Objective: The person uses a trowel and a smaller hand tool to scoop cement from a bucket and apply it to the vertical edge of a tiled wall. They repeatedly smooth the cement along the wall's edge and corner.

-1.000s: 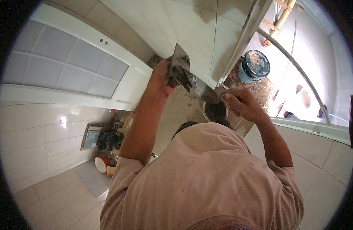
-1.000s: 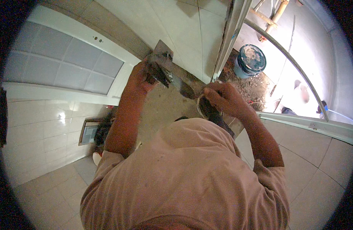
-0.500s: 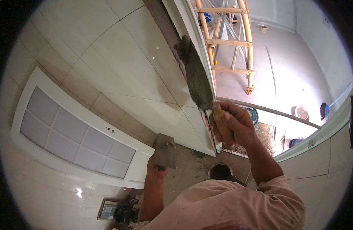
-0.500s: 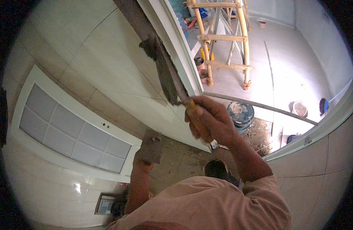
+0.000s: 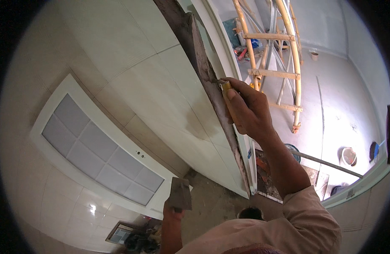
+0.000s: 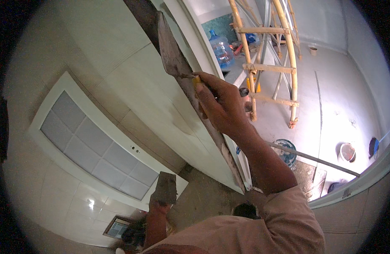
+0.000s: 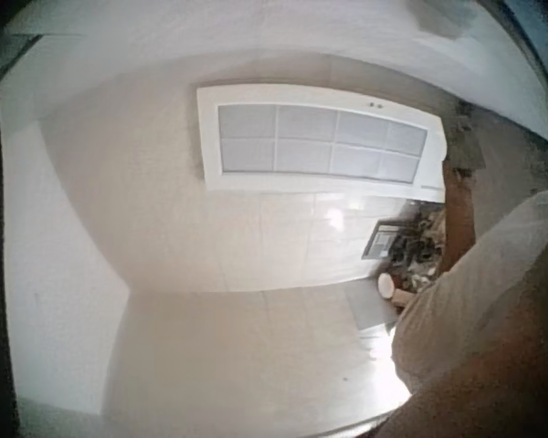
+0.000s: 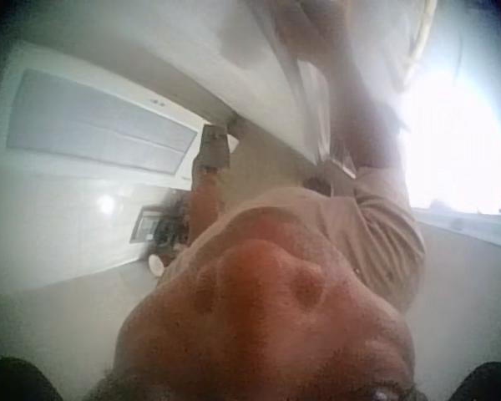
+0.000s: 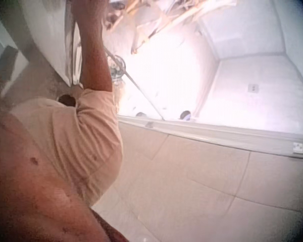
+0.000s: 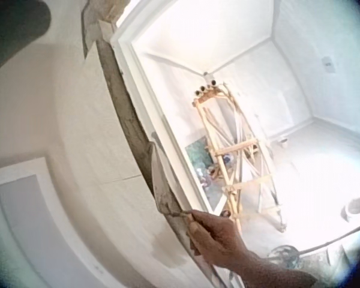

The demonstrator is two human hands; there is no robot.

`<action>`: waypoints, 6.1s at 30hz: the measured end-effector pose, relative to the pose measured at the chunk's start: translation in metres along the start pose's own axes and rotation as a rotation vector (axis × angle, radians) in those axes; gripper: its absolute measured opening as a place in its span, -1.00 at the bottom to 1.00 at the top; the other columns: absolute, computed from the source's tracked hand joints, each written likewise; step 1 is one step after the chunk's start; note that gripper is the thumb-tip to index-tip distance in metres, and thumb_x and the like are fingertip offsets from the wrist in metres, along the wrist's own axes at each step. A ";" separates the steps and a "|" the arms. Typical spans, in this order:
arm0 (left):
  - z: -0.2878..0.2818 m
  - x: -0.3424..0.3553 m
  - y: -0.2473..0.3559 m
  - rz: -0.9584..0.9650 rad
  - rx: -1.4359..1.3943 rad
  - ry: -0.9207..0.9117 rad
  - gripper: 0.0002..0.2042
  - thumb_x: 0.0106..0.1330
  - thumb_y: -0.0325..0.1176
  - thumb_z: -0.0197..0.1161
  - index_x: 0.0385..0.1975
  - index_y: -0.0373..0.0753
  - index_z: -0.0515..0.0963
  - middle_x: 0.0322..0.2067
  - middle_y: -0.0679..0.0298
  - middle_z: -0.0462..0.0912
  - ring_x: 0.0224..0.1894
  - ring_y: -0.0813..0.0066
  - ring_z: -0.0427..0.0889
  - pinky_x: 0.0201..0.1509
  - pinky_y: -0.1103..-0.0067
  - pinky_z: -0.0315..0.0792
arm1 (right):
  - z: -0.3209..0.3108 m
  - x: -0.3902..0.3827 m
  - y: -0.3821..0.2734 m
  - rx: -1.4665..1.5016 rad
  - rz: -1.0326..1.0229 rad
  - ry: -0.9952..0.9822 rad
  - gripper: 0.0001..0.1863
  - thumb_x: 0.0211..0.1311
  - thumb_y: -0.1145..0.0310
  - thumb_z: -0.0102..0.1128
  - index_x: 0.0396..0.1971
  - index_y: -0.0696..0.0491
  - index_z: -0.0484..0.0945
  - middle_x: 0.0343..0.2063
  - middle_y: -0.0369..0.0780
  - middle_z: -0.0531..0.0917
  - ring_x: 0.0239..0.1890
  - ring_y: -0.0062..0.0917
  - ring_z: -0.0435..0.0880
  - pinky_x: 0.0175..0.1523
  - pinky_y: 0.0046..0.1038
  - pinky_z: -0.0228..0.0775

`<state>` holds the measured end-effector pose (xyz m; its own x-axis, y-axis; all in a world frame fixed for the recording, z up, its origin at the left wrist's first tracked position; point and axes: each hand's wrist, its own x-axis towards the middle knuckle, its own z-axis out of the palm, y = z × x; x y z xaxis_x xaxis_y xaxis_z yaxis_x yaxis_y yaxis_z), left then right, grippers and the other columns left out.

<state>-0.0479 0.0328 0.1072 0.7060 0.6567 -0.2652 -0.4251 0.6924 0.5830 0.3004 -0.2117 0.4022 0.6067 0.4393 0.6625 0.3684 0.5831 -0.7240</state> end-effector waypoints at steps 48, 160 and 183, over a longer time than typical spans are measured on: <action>0.030 -0.018 0.004 0.100 -0.004 0.160 -0.63 0.35 -0.29 0.11 0.07 -0.34 0.53 -0.11 -0.05 0.68 -0.13 -0.01 0.72 -0.10 0.18 0.69 | 0.002 0.067 -0.037 -0.292 -0.121 0.046 -0.60 0.44 0.19 0.09 -0.04 0.23 0.65 -0.66 -0.18 0.61 -0.66 -0.61 0.55 -0.42 -0.42 0.46; 0.020 -0.023 0.011 0.156 -0.033 -0.086 -0.59 0.30 -0.32 0.21 0.11 -0.37 0.47 -0.03 0.03 0.64 -0.07 0.07 0.69 -0.03 0.21 0.65 | -0.012 0.081 -0.040 -0.170 -0.082 -0.035 -0.60 0.53 0.17 0.03 0.05 0.19 0.59 -0.64 -0.36 0.47 -0.70 -0.72 0.40 -0.60 -0.57 0.35; 0.024 0.000 0.002 0.134 -0.006 -0.013 -0.64 0.44 -0.06 0.11 0.04 -0.18 0.53 -0.18 0.23 0.70 -0.27 0.29 0.73 -0.58 0.43 0.60 | -0.012 0.134 -0.095 -0.109 -0.148 -0.177 -0.58 0.51 0.09 0.05 -0.07 0.21 0.57 -0.62 -0.21 0.55 -0.71 -0.59 0.53 -0.63 -0.51 0.44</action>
<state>-0.0353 0.0267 0.1266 0.6499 0.7396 -0.1750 -0.5194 0.6004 0.6081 0.3550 -0.2168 0.5573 0.4112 0.4726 0.7794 0.5237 0.5774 -0.6264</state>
